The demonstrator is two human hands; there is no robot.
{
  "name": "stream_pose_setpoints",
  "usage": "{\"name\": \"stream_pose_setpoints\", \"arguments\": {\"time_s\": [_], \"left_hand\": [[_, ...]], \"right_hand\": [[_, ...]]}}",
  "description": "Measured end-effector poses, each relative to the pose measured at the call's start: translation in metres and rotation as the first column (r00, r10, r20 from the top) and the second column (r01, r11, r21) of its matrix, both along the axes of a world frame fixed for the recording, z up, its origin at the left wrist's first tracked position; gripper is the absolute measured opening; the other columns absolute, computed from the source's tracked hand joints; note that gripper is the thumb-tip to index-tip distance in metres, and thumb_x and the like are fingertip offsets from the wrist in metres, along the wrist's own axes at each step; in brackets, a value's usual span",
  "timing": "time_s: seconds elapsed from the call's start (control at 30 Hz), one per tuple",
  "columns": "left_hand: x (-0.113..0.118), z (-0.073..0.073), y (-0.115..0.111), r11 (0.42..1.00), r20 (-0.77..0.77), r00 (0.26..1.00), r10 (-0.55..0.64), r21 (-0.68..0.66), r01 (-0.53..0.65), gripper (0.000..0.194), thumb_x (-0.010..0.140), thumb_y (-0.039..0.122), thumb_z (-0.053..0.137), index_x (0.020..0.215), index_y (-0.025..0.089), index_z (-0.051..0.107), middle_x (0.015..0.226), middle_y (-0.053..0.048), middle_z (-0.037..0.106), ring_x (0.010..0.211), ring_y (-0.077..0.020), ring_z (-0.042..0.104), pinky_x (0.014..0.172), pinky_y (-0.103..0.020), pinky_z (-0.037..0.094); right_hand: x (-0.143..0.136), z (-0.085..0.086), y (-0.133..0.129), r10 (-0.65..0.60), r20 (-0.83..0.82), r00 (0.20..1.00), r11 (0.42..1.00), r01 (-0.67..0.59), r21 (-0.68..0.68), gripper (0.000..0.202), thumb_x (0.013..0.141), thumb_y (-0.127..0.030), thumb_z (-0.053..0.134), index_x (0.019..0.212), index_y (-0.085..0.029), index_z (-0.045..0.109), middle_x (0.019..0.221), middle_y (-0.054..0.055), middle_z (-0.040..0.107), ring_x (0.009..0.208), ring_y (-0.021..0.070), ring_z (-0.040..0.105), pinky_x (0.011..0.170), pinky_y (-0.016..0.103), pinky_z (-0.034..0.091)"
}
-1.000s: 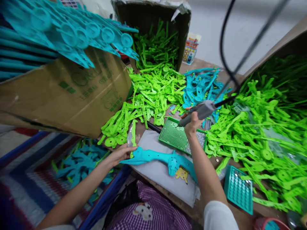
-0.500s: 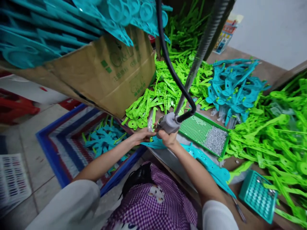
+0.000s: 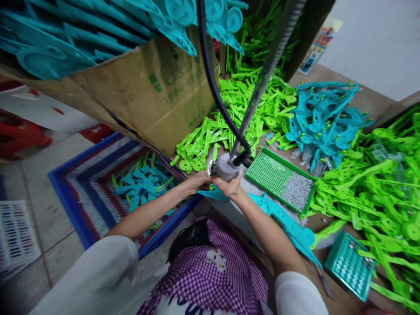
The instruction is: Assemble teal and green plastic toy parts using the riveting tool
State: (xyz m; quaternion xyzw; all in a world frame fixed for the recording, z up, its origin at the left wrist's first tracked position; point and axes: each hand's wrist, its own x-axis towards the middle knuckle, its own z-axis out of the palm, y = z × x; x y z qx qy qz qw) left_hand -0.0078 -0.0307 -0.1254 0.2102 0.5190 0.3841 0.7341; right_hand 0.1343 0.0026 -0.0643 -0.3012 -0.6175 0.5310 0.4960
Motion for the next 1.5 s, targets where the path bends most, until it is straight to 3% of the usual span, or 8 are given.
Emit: {"name": "stream_pose_setpoints", "arguments": {"time_s": [0.37, 0.5, 0.7, 0.9, 1.03, 1.17, 1.37, 1.5], "left_hand": [[0.002, 0.01, -0.003, 1.0, -0.074, 0.997, 0.016, 0.007, -0.016, 0.039, 0.048, 0.026, 0.087, 0.075, 0.013, 0.063, 0.055, 0.004, 0.06, 0.042, -0.0066, 0.048, 0.04, -0.018, 0.035], [0.0, 0.01, -0.003, 1.0, -0.053, 0.999, -0.012, 0.022, 0.013, 0.045, 0.051, 0.033, 0.088, 0.084, 0.012, 0.065, 0.067, 0.0, 0.067, 0.054, -0.0103, 0.058, 0.049, -0.02, 0.045], [-0.002, 0.001, -0.008, 0.998, 0.01, 0.998, 0.055, 0.011, -0.055, 0.051, 0.052, 0.04, 0.087, 0.088, 0.012, 0.064, 0.075, -0.004, 0.069, 0.064, -0.0148, 0.064, 0.062, -0.026, 0.052], [0.005, -0.002, -0.014, 0.968, -0.186, 0.972, 0.145, 0.231, -0.1, 0.054, 0.057, 0.045, 0.083, 0.096, 0.012, 0.064, 0.081, -0.004, 0.069, 0.079, -0.0177, 0.064, 0.072, -0.026, 0.05], [0.004, -0.002, -0.015, 0.95, -0.448, 0.88, 0.158, 0.314, -0.011, 0.052, 0.069, 0.046, 0.074, 0.107, 0.012, 0.064, 0.083, -0.004, 0.067, 0.076, -0.0159, 0.062, 0.069, -0.024, 0.049], [-0.011, 0.0, -0.043, 0.938, -0.555, 0.794, 0.248, 0.342, -0.054, 0.062, 0.072, 0.042, 0.071, 0.127, 0.017, 0.055, 0.109, -0.008, 0.063, 0.086, -0.0157, 0.062, 0.076, -0.026, 0.051], [-0.025, -0.001, -0.069, 0.893, -0.67, 0.724, 0.164, 0.412, 0.179, 0.028, 0.076, 0.041, 0.067, 0.095, 0.02, 0.072, 0.103, -0.007, 0.064, 0.098, -0.0218, 0.06, 0.078, -0.028, 0.052], [-0.022, -0.004, -0.062, 0.898, -0.627, 0.776, 0.064, 0.375, 0.229, 0.029, 0.083, 0.043, 0.06, 0.099, 0.021, 0.07, 0.098, -0.006, 0.059, 0.074, -0.016, 0.059, 0.058, -0.024, 0.051]], "right_hand": [[0.0, -0.004, -0.003, -0.031, -0.07, 0.997, 0.998, 0.034, 0.045, 0.039, 0.061, -0.057, 0.066, 0.056, -0.02, 0.058, 0.052, -0.001, 0.056, 0.046, 0.0136, 0.051, 0.047, 0.03, 0.049], [0.008, 0.025, -0.013, -0.29, -0.169, 0.942, 0.957, 0.285, -0.051, 0.041, 0.071, -0.06, 0.056, 0.073, -0.02, 0.063, 0.057, -0.001, 0.057, 0.046, 0.0141, 0.055, 0.044, 0.028, 0.047], [0.026, 0.076, -0.012, -0.549, -0.346, 0.761, 0.808, 0.588, 0.01, 0.049, 0.081, -0.065, 0.037, 0.097, -0.025, 0.06, 0.066, -0.003, 0.054, 0.042, 0.0109, 0.052, 0.04, 0.025, 0.042], [0.079, 0.053, -0.005, -0.676, -0.271, 0.685, 0.706, 0.708, 0.029, 0.034, 0.081, -0.058, 0.047, 0.08, -0.027, 0.061, 0.065, -0.001, 0.056, 0.039, 0.0138, 0.051, 0.033, 0.028, 0.04], [0.104, 0.045, 0.011, -0.631, -0.215, 0.746, 0.742, 0.661, 0.116, 0.033, 0.075, -0.058, 0.057, 0.08, -0.026, 0.059, 0.061, -0.003, 0.056, 0.039, 0.0145, 0.053, 0.034, 0.028, 0.043], [0.122, 0.039, 0.04, -0.68, -0.257, 0.687, 0.703, 0.711, 0.039, 0.031, 0.073, -0.053, 0.061, 0.074, -0.023, 0.059, 0.059, -0.004, 0.057, 0.037, 0.0113, 0.052, 0.031, 0.024, 0.04], [0.133, 0.015, 0.095, -0.652, -0.26, 0.712, 0.722, 0.688, 0.071, 0.036, 0.07, -0.055, 0.062, 0.068, -0.02, 0.054, 0.053, -0.005, 0.052, 0.036, 0.0098, 0.049, 0.035, 0.024, 0.041], [0.133, 0.006, 0.119, -0.664, -0.2, 0.721, 0.727, 0.684, 0.052, 0.039, 0.075, -0.058, 0.056, 0.069, -0.019, 0.055, 0.052, -0.005, 0.051, 0.04, 0.0104, 0.052, 0.039, 0.024, 0.043]]}}
